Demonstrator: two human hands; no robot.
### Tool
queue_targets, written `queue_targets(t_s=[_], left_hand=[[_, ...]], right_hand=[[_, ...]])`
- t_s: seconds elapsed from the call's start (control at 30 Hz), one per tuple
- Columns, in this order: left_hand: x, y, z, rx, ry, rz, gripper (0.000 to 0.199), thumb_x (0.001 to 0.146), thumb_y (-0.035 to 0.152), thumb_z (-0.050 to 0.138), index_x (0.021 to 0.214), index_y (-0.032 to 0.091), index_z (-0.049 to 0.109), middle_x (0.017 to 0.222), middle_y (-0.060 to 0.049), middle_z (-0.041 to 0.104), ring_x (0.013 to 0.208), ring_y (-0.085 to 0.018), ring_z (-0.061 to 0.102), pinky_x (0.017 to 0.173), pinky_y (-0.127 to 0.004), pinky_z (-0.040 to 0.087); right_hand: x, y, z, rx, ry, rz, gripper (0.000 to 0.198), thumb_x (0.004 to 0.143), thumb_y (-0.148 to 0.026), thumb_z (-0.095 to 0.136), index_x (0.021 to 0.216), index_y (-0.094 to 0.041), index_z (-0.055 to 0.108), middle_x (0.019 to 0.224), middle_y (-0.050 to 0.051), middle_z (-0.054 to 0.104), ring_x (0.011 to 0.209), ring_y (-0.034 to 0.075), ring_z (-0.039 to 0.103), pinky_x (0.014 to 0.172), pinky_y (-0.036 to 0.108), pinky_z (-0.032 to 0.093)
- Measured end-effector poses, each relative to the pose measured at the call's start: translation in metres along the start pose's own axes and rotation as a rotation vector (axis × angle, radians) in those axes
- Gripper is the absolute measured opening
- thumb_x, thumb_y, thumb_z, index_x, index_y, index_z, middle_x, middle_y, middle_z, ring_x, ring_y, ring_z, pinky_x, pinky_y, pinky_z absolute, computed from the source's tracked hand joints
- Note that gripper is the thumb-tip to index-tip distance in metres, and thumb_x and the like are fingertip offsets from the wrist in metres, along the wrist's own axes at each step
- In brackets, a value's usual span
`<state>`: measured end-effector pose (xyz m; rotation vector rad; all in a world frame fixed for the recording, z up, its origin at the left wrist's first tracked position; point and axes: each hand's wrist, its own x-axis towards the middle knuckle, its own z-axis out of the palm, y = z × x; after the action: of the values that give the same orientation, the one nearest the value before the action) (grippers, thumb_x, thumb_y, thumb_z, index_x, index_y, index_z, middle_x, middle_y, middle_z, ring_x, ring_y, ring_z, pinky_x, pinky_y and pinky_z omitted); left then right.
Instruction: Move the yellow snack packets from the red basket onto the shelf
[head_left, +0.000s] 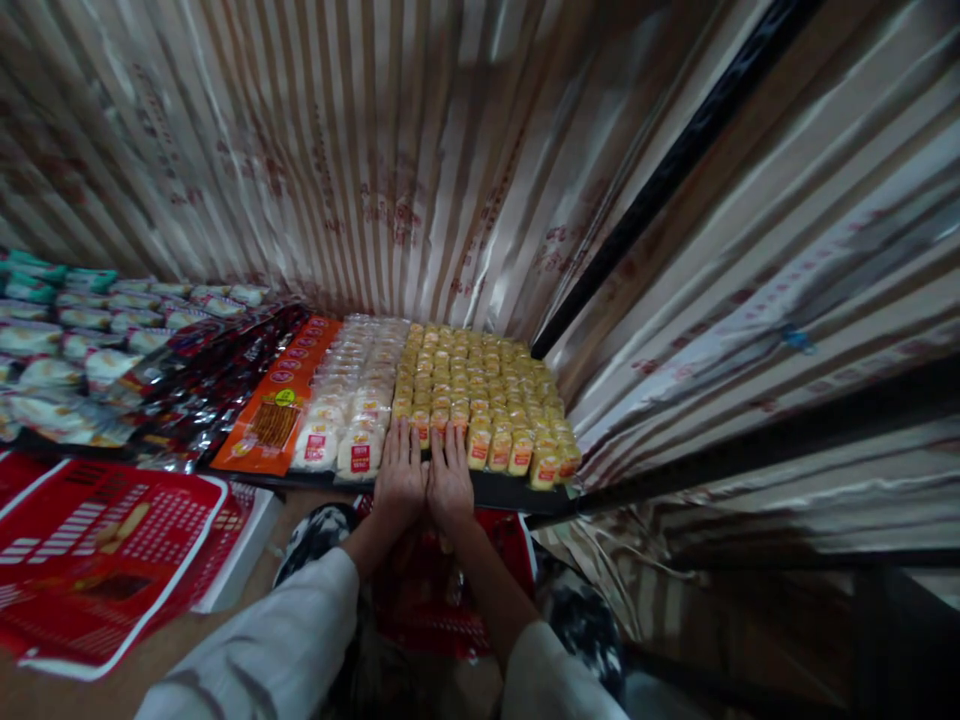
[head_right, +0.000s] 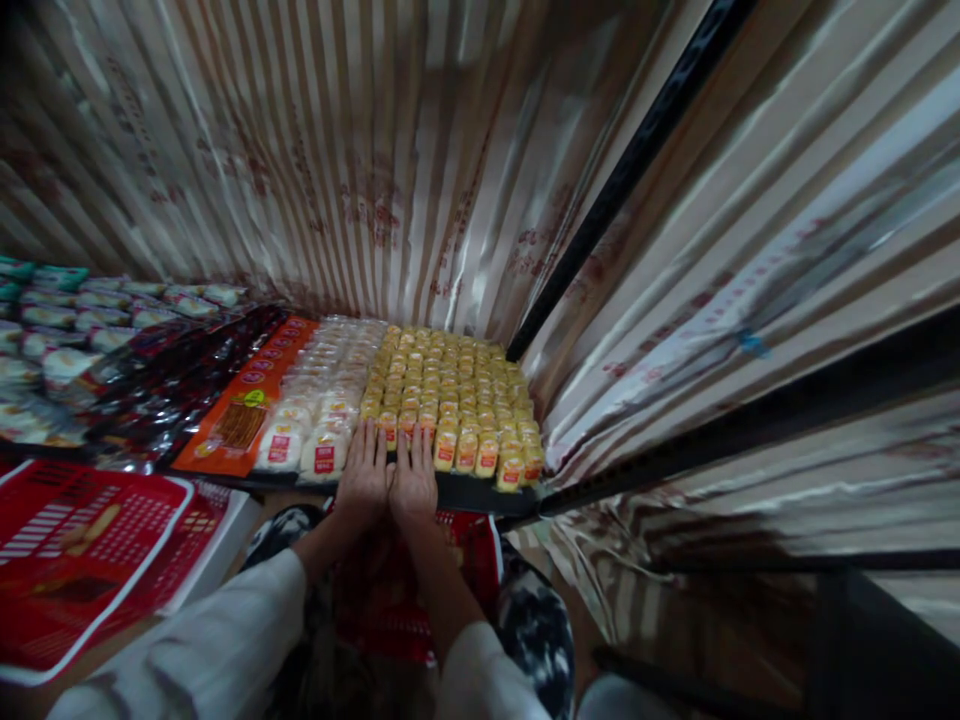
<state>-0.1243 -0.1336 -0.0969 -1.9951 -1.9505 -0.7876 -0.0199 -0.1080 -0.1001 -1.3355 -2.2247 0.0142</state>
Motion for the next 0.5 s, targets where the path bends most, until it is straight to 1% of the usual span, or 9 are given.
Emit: queue_targets(t_s=[0.17,0.37,0.5], left_hand=[[-0.0007,0.0007,-0.0013,0.003,-0.003,-0.010,0.056,0.087,0.023,0.042,0.136,-0.002,0.032,0.146,-0.025,0.024,0.138,-0.033,0.011,0.109,-0.052,0.029],[-0.0027,0.0005,-0.0010,-0.002,0.016,-0.013,0.057,0.086,0.022,0.042,0.137,-0.001,0.031,0.146,-0.026,0.025,0.139,-0.032,0.011,0.110,-0.051,0.028],[-0.0013,0.0018,-0.0032,-0.017,0.041,-0.032,0.059,0.083,0.020,0.044,0.137,0.001,0.031,0.145,-0.025,0.028,0.139,-0.032,0.015,0.109,-0.051,0.028]], right_hand=[[-0.0011,0.0004,-0.0014,0.023,0.044,-0.011,0.054,0.088,-0.016,0.037,0.141,-0.006,0.030,0.151,0.015,0.020,0.141,0.025,0.005,0.112,0.048,0.024],[-0.0026,0.0034,-0.0010,0.039,0.073,-0.053,0.051,0.089,-0.019,0.036,0.138,-0.004,0.034,0.149,0.018,0.025,0.141,0.025,0.004,0.111,0.050,0.025],[-0.0034,0.0048,0.0013,0.087,0.100,-0.030,0.052,0.089,-0.017,0.034,0.139,-0.003,0.032,0.149,0.019,0.024,0.141,0.024,0.008,0.111,0.049,0.026]])
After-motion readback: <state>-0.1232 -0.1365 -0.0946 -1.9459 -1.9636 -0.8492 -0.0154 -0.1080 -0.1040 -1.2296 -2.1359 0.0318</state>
